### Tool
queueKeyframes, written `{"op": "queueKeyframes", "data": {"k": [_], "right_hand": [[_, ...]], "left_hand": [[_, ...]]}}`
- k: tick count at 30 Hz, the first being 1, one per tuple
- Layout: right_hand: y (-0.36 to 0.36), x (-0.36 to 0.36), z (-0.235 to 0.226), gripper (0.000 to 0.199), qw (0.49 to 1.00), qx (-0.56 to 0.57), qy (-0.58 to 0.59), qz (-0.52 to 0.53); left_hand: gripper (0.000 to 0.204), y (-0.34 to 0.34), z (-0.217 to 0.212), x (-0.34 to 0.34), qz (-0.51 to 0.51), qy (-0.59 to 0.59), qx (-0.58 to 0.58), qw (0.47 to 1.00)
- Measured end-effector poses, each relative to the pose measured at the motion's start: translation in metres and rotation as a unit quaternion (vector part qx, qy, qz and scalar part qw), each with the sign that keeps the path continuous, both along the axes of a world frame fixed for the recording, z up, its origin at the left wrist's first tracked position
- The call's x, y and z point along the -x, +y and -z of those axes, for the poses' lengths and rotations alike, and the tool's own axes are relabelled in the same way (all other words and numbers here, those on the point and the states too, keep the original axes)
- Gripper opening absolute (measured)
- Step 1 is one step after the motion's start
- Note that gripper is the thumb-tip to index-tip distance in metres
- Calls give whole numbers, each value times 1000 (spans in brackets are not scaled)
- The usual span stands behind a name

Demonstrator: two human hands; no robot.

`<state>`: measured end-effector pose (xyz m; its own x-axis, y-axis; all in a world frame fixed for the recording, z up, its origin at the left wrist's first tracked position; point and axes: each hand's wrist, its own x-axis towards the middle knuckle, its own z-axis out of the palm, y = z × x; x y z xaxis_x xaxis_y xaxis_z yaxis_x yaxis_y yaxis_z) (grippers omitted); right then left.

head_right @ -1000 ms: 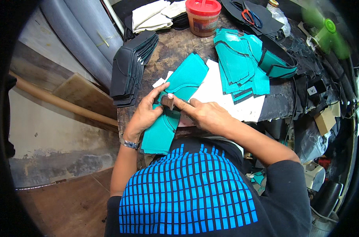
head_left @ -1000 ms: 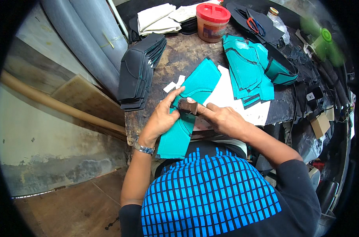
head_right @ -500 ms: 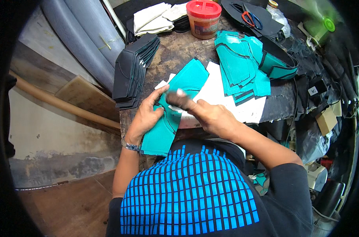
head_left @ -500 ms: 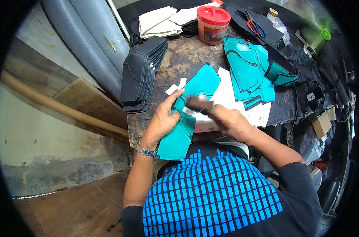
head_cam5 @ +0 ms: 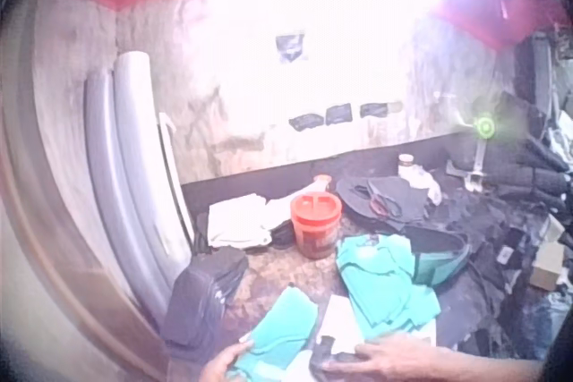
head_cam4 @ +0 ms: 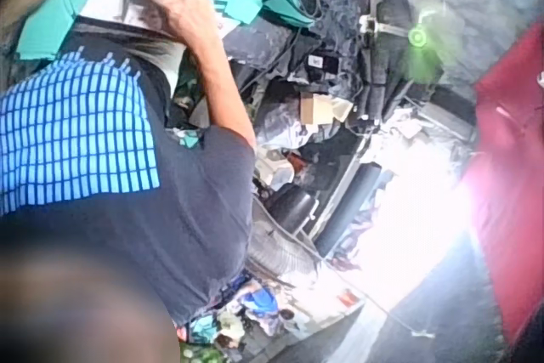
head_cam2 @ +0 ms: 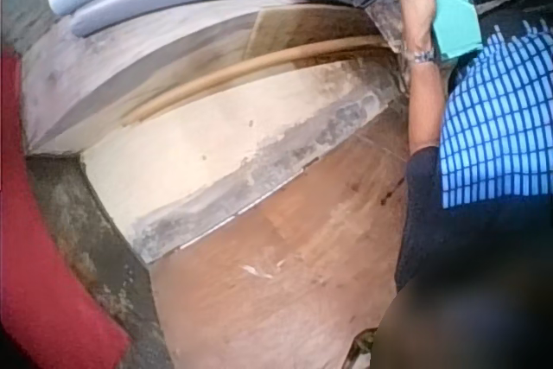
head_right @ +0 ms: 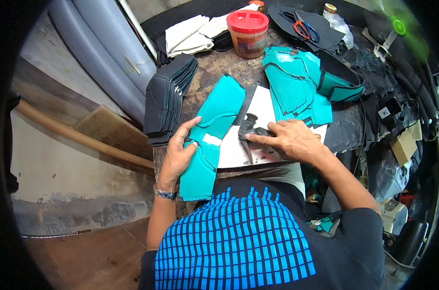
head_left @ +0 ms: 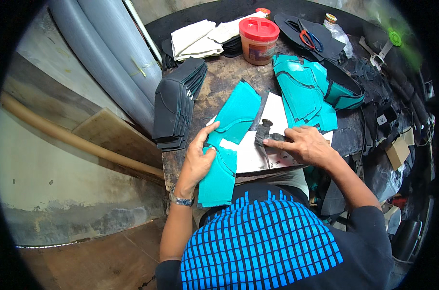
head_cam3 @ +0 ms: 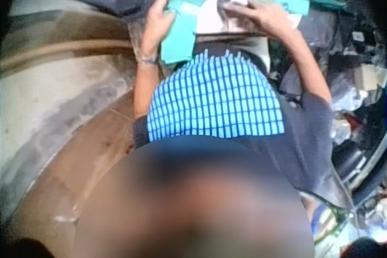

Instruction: The person repeatedly assembles teal and black sandal components by hand, aligning the sole and upper, pressing them together, and using a hammer to tap the joined parts. They occasionally trim excess material with scissors and stack finished units on the table.

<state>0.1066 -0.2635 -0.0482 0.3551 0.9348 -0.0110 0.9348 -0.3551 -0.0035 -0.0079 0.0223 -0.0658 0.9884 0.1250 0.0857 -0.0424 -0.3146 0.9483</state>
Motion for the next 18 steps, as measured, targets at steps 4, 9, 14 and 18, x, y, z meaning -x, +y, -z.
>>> {"op": "queueKeyframes", "data": {"k": [4,9,14,18], "right_hand": [[27,4,-7,78,972,-226,22,-61],[91,21,-26,38,867,-457,171,-99],[131,50,-42,17,342,-601,722,37],[141,52,-36,13,221,-506,829,92]], "left_hand": [[47,-5,-19,2,-27,27,142,989],[55,-5,-62,8,-20,74,332,940],[32,0,-71,19,-193,-167,-43,966],[35,7,-61,23,-267,-139,-57,952]]}}
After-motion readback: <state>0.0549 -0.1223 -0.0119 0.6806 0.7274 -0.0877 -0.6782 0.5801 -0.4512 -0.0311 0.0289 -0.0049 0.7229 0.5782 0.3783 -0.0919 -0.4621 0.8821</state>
